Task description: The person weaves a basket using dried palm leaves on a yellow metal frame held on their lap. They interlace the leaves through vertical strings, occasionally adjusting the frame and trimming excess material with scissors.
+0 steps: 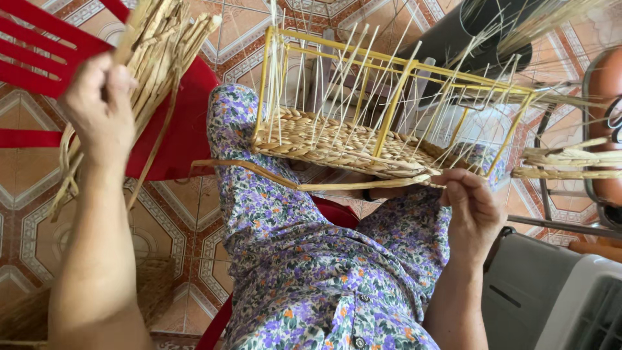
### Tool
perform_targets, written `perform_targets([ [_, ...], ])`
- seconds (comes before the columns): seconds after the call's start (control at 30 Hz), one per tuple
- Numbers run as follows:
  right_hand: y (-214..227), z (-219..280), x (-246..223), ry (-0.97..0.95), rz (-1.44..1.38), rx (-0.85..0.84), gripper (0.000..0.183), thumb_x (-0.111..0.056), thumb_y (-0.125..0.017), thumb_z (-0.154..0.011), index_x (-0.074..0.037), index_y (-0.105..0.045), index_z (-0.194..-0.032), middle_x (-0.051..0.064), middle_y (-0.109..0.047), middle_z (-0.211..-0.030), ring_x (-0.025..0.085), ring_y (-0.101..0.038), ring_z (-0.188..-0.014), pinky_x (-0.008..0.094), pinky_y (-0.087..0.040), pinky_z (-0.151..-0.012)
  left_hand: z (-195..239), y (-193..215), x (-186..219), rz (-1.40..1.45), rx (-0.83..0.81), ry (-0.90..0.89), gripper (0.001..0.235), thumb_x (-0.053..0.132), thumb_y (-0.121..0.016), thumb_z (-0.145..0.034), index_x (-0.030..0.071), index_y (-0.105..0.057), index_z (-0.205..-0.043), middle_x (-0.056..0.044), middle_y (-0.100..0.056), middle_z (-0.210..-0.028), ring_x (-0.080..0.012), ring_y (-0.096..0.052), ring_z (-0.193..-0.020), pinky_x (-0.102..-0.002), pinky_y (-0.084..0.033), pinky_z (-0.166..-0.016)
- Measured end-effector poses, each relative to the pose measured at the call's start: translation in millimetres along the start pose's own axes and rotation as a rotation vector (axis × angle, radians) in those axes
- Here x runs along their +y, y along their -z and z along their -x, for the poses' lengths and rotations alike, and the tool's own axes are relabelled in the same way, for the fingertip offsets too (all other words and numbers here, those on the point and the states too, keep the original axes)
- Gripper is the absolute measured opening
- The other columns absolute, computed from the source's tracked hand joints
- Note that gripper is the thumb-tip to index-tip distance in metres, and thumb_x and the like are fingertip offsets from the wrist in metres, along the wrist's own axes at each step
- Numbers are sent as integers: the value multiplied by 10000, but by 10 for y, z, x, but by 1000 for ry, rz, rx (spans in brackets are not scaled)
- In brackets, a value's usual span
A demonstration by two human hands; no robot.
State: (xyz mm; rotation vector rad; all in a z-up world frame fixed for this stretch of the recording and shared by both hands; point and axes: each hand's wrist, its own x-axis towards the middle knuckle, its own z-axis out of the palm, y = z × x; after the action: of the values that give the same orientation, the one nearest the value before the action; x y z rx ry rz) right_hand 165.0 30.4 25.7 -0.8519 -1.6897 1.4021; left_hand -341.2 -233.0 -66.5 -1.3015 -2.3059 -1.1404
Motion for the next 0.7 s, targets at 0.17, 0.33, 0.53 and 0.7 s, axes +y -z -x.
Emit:
perform_targets([
  [0.17,-194,86,-315,-105,-165,-93,377,-140,-690,-972,-3,-634,-1319,110,-732,-978,50,-593,-742,176,-473,-668,93,66,1286,345,-278,-225,242,279,-699,-947,161,-830,-1112,37,-546,-585,-77,-431,-475,-266,-374,-416],
  [0.33,-221,209,-326,-100,-342,-179,307,-117,-725,-936,-12,-610,-1200,85,-708,-981,118,-670,-846,212,-521,-710,-126,121,2198,321,-529,-442,204,239,-763,-908,169,-776,-1100,33,-666,-714,-93,-598,-615,-262,-559,-551],
  [0.53,-412,393,-85,-299,-170,-49,47,-1,-671,-987,9,-628,-1005,108,-717,-895,110,-669,-690,225,-556,-607,-163,-266,2980,458,-446,-579,324,146,-719,-850,-5,-669,-1132,-117,-710,-1013,-250,-718,-890,-324,-636,-814],
  [0.7,-303,365,-71,-269,-234,-127,91,-35,-605,-1027,12,-647,-1093,74,-722,-950,95,-703,-749,219,-594,-676,122,-657,3295,521,-649,-436,354,160,-797,-893,-3,-708,-1194,-72,-685,-897,-158,-674,-778,-252,-608,-676],
])
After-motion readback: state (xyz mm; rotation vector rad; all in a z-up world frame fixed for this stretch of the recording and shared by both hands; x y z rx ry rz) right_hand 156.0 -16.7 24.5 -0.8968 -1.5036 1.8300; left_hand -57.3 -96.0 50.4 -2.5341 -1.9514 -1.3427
